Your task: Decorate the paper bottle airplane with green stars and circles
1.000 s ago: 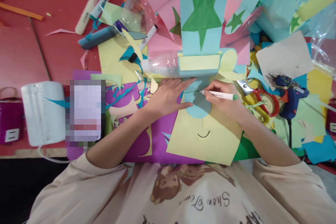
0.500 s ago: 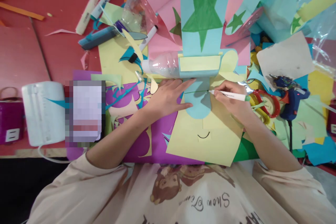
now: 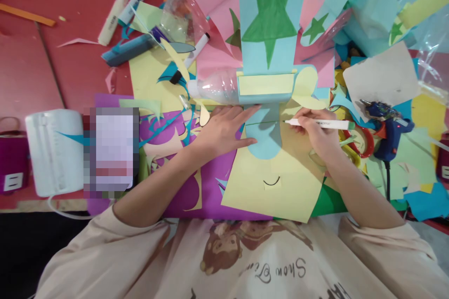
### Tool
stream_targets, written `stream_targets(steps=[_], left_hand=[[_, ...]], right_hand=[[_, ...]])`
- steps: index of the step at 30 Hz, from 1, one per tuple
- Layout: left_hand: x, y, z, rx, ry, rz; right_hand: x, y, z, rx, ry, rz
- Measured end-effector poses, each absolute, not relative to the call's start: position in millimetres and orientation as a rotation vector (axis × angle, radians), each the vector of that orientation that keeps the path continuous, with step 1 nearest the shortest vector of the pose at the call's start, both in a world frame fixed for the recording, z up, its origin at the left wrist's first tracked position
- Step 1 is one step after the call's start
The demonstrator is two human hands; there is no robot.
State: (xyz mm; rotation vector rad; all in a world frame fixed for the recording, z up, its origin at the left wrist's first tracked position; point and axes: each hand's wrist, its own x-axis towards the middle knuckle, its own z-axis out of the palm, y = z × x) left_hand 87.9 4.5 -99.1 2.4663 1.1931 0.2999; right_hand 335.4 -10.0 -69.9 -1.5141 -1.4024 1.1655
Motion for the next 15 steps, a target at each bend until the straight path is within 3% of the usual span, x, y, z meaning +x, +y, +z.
stream_targets(steps=[7,15], left_hand=[[88.2,5.2,-98.7,2.458,1.199,0.277],[90.4,4.8,-94.9,2.416,1.219,0.233]], right_hand=[[332.5,-8.5,-64.4,-1.550,-1.463,1.299],[329.5,-9.5,-66.3,-1.564,-1.555,1.155]])
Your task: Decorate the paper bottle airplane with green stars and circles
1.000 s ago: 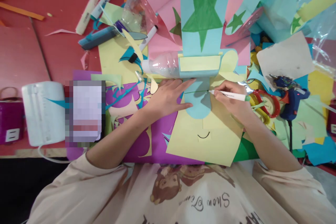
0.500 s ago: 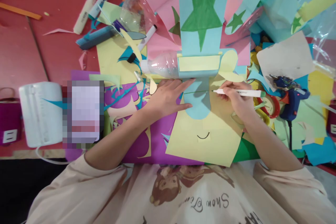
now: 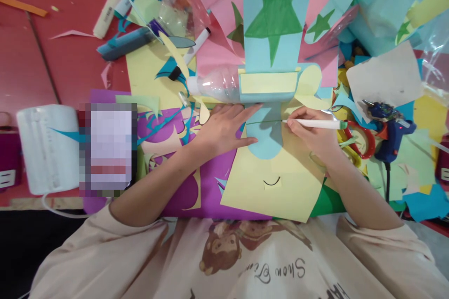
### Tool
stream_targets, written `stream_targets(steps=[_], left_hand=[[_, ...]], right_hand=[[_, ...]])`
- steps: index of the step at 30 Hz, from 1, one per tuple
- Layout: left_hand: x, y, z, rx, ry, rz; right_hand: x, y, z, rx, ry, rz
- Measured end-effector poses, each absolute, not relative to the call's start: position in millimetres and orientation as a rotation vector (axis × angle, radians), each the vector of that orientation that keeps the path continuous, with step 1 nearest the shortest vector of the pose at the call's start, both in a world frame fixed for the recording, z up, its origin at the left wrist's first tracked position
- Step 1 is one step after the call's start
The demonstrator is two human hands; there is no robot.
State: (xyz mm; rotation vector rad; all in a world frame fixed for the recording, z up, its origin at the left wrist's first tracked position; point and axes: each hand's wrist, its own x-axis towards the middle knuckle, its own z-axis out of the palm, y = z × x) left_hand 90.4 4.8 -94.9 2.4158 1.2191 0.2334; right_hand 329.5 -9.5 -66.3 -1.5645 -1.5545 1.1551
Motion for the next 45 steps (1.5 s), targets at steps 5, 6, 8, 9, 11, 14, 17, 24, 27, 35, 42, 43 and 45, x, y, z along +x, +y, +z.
stream_targets(steps=[5,6,8,9,11,14,17,24,27,35,42,43,45], left_hand=[[91.3,5.6,-93.4,2.403,1.223,0.191],[91.3,5.6,-93.6,2.404,1.222,0.192],[90.8,5.4,-94.6,2.406,1.220,0.209],[90.5,5.1,-95.4,2.407,1.219,0.225],[89.9,4.6,-96.9,2.412,1.215,0.248],[89.4,4.3,-98.3,2.425,1.212,0.256],[89.8,4.5,-97.6,2.429,1.223,0.241],[90.6,5.0,-94.9,2.405,1.225,0.210],[90.5,4.9,-95.6,2.415,1.221,0.208],[90.3,4.3,-96.6,2.411,1.222,0.270],[89.3,4.6,-98.8,2.454,1.221,0.266],[89.3,4.6,-98.9,2.456,1.220,0.267],[89.5,4.5,-98.5,2.452,1.217,0.270]], right_hand=[[329.1,-8.1,-66.1,-1.578,-1.641,1.044],[329.0,-7.9,-66.0,-1.577,-1.649,1.029],[328.9,-7.7,-66.8,-1.575,-1.669,1.009],[329.0,-7.7,-67.5,-1.575,-1.678,1.002],[329.1,-7.6,-69.5,-1.571,-1.694,0.986],[329.3,-8.3,-72.5,-1.564,-1.705,0.974],[329.6,-10.3,-74.7,-1.549,-1.710,0.987],[327.2,-18.1,-74.2,-1.510,-1.746,1.074],[322.8,-22.1,-71.1,-1.524,-1.787,1.067],[313.3,-32.8,-70.6,-1.432,-1.873,1.084],[311.4,-39.4,-76.2,-1.383,-1.968,1.027],[310.9,-40.3,-76.3,-1.374,-1.988,1.012],[309.7,-42.2,-75.7,-1.361,-2.028,1.007]])
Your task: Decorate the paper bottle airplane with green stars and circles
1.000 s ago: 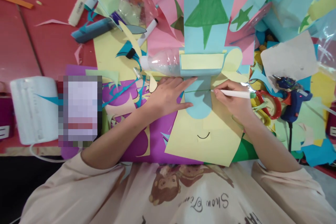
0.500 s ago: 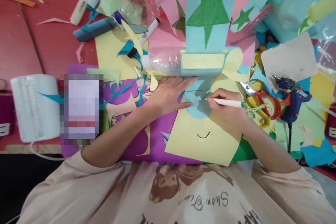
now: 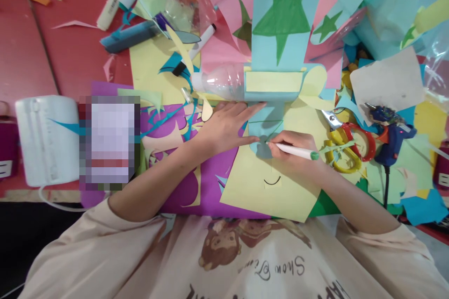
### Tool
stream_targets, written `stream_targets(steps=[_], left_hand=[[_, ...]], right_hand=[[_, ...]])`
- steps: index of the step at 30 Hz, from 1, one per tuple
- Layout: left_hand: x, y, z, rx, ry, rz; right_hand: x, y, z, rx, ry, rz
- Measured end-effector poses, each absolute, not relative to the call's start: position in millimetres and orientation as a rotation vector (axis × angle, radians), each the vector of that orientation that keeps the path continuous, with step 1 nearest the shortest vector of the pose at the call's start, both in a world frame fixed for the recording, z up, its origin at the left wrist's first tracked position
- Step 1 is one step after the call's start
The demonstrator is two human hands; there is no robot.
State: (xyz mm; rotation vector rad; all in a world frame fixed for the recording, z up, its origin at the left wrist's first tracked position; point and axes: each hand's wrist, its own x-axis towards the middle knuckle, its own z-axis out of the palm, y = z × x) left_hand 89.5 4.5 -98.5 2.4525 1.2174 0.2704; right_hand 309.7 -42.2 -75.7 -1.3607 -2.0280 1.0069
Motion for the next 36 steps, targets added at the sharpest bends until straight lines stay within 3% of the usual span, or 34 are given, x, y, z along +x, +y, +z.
stream_targets(steps=[16,24,36], left_hand=[[88.7,4.9,-99.6,2.453,1.203,0.291],[90.1,4.2,-96.3,2.437,1.199,0.284],[90.6,4.4,-95.4,2.438,1.230,0.261]], right_hand=[[304.2,-52.0,-79.3,-1.111,-2.169,1.109],[309.3,-35.0,-66.8,-1.240,-1.710,1.142],[320.1,-19.1,-77.9,-1.306,-1.636,1.147]])
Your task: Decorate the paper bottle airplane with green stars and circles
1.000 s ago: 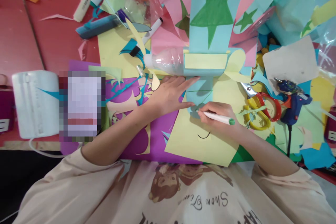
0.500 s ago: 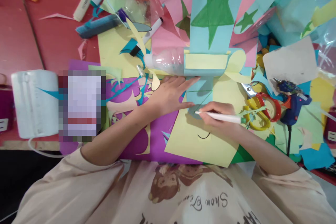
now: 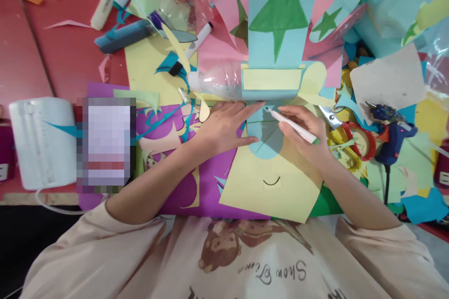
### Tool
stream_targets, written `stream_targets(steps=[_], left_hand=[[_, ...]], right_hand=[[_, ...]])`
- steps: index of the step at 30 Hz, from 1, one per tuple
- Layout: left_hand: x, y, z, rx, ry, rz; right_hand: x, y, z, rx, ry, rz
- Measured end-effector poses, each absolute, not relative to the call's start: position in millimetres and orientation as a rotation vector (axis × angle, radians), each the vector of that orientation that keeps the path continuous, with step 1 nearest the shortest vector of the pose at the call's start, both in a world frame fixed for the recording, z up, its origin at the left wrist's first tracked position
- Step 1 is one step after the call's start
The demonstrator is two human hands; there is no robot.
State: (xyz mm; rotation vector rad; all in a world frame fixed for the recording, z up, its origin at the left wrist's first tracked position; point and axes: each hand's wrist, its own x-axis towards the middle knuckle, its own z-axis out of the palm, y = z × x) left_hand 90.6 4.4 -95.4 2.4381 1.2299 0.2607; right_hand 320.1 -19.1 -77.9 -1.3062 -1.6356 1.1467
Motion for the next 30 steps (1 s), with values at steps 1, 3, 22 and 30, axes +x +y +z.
stream_targets(steps=[1,3,22,30], left_hand=[[90.8,4.3,-94.9,2.436,1.236,0.256],[90.9,4.0,-94.0,2.430,1.240,0.244],[90.4,3.1,-95.3,2.444,1.238,0.275],[92.0,3.9,-91.3,2.420,1.260,0.210]], right_hand=[[319.6,-19.0,-78.6,-1.313,-1.640,1.144],[318.9,-18.6,-79.3,-1.322,-1.651,1.134],[317.0,-17.3,-75.0,-1.281,-1.728,1.088],[318.7,-14.0,-76.1,-1.218,-1.860,0.975]])
